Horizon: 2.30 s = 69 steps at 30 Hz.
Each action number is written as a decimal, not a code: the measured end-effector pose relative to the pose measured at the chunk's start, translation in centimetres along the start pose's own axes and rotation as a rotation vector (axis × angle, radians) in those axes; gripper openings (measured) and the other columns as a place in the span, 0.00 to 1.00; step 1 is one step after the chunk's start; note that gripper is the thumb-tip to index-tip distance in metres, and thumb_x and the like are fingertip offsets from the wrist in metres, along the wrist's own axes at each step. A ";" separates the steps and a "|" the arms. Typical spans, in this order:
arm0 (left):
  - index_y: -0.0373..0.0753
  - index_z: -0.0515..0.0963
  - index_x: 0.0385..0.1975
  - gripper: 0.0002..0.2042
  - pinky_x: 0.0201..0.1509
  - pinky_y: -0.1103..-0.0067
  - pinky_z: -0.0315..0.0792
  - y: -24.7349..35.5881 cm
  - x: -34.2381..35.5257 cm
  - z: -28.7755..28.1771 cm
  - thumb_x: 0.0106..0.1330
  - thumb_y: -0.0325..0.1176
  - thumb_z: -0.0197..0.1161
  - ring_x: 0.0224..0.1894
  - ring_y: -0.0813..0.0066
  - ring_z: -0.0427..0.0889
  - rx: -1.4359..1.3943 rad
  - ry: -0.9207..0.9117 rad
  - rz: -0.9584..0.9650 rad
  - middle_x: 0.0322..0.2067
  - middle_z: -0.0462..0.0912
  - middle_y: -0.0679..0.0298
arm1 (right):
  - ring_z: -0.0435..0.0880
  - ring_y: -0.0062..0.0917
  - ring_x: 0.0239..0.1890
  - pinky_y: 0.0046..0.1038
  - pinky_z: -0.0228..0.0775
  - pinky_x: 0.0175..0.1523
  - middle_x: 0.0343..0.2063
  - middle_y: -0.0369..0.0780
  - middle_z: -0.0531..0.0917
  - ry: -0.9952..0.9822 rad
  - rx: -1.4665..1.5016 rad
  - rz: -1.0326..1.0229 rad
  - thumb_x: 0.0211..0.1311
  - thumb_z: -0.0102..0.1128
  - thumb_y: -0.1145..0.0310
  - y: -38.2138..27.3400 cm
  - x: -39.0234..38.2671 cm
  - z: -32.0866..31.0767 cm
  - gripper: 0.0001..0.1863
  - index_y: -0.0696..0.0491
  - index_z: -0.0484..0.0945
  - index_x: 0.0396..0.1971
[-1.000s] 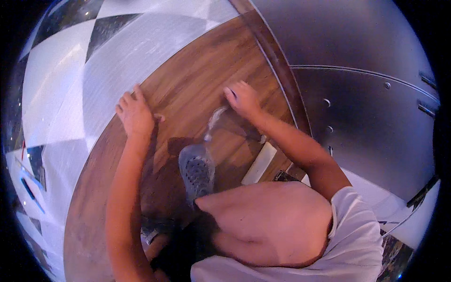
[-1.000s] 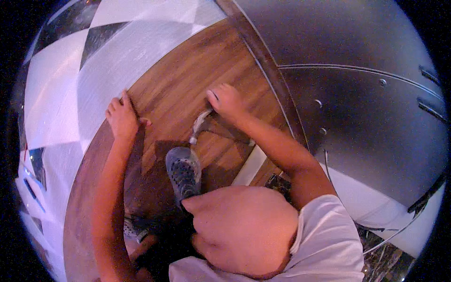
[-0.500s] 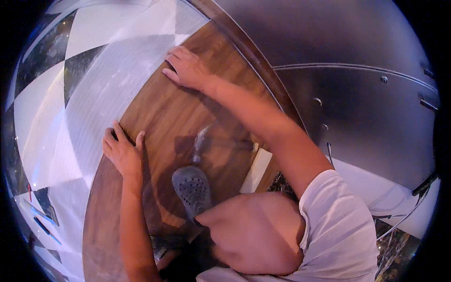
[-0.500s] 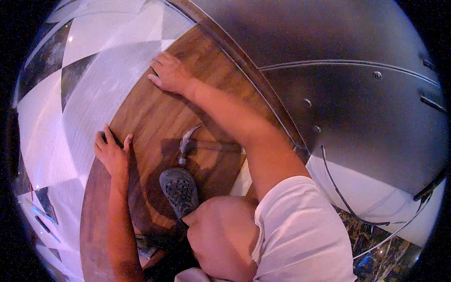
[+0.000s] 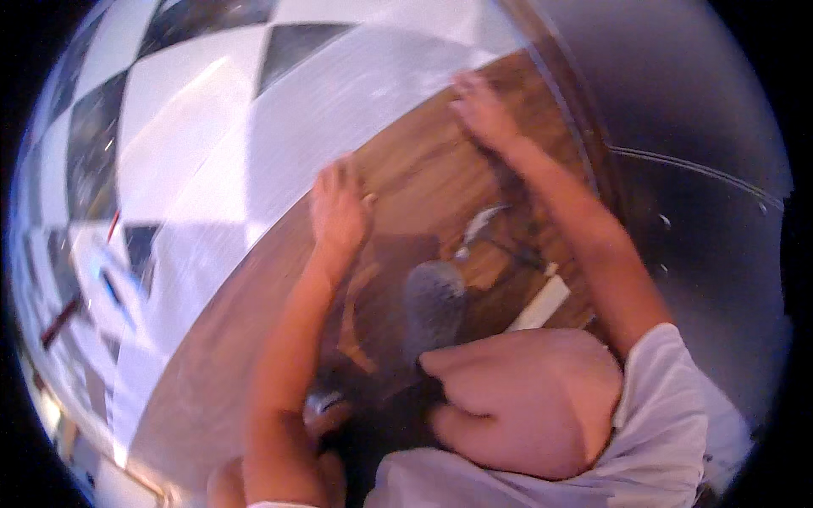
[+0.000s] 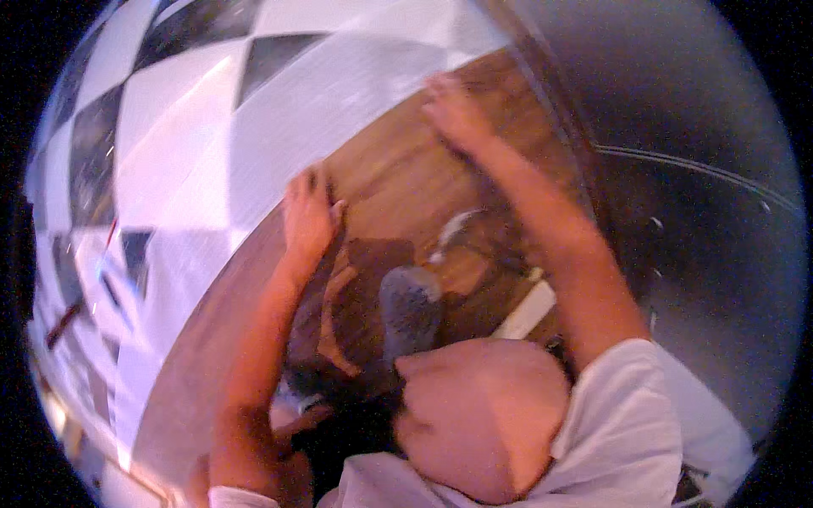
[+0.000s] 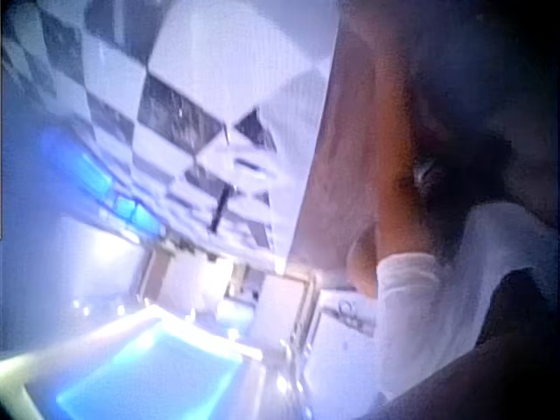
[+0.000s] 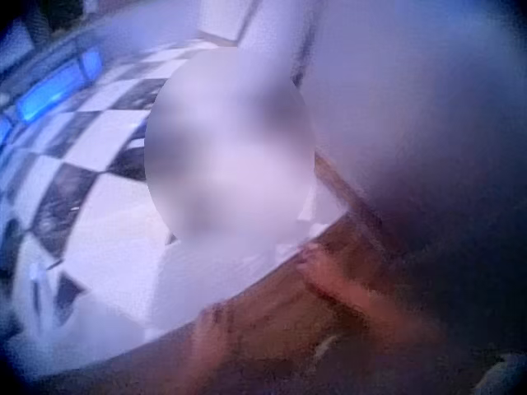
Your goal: The person installs laminate flooring by positioning planks over an underlayment, marking cut lines with a pencil and square, and using a hammer to tap the planks into place.
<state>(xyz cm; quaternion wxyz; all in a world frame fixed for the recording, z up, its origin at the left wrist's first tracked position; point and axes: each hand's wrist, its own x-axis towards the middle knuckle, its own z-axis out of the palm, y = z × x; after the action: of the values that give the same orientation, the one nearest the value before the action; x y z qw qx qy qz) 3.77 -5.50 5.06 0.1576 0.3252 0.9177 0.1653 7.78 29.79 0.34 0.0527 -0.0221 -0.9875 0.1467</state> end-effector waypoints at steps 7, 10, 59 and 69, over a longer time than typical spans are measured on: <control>0.34 0.71 0.62 0.25 0.70 0.65 0.66 -18.8 -12.4 -13.1 0.64 0.30 0.62 0.65 0.50 0.70 0.276 -0.466 0.206 0.62 0.73 0.51 | 0.63 0.41 0.73 0.39 0.55 0.76 0.69 0.45 0.67 -0.042 -0.074 -0.155 0.71 0.54 0.67 -10.2 -0.4 1.2 0.26 0.53 0.67 0.68; 0.35 0.75 0.58 0.20 0.66 0.65 0.70 -25.1 -19.6 -16.0 0.66 0.31 0.61 0.61 0.50 0.74 0.294 -0.584 -0.114 0.57 0.77 0.51 | 0.65 0.40 0.71 0.38 0.58 0.74 0.67 0.42 0.69 -0.070 0.013 -0.269 0.69 0.56 0.70 -17.1 -0.7 3.8 0.26 0.52 0.69 0.67; 0.31 0.58 0.72 0.36 0.81 0.61 0.38 -29.3 -33.2 -1.6 0.69 0.43 0.60 0.79 0.52 0.46 0.103 0.339 -0.801 0.76 0.51 0.47 | 0.53 0.46 0.76 0.43 0.43 0.79 0.72 0.54 0.60 -0.273 -0.063 -0.097 0.69 0.56 0.60 -26.4 -1.5 3.8 0.35 0.62 0.60 0.71; 0.29 0.54 0.73 0.34 0.80 0.59 0.40 -30.6 -34.3 -1.5 0.75 0.44 0.53 0.78 0.48 0.47 0.253 0.378 -0.709 0.75 0.51 0.45 | 0.48 0.45 0.78 0.41 0.42 0.79 0.75 0.52 0.54 -0.187 -0.082 0.171 0.73 0.51 0.49 -20.2 -1.6 2.9 0.40 0.61 0.55 0.73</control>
<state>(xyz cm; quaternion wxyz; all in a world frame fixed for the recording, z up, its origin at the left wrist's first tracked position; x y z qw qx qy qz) 11.87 -50.51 0.26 -0.0077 -0.0301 0.9986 0.0433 8.46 9.59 3.33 -0.0532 -0.0947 -0.9878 0.1117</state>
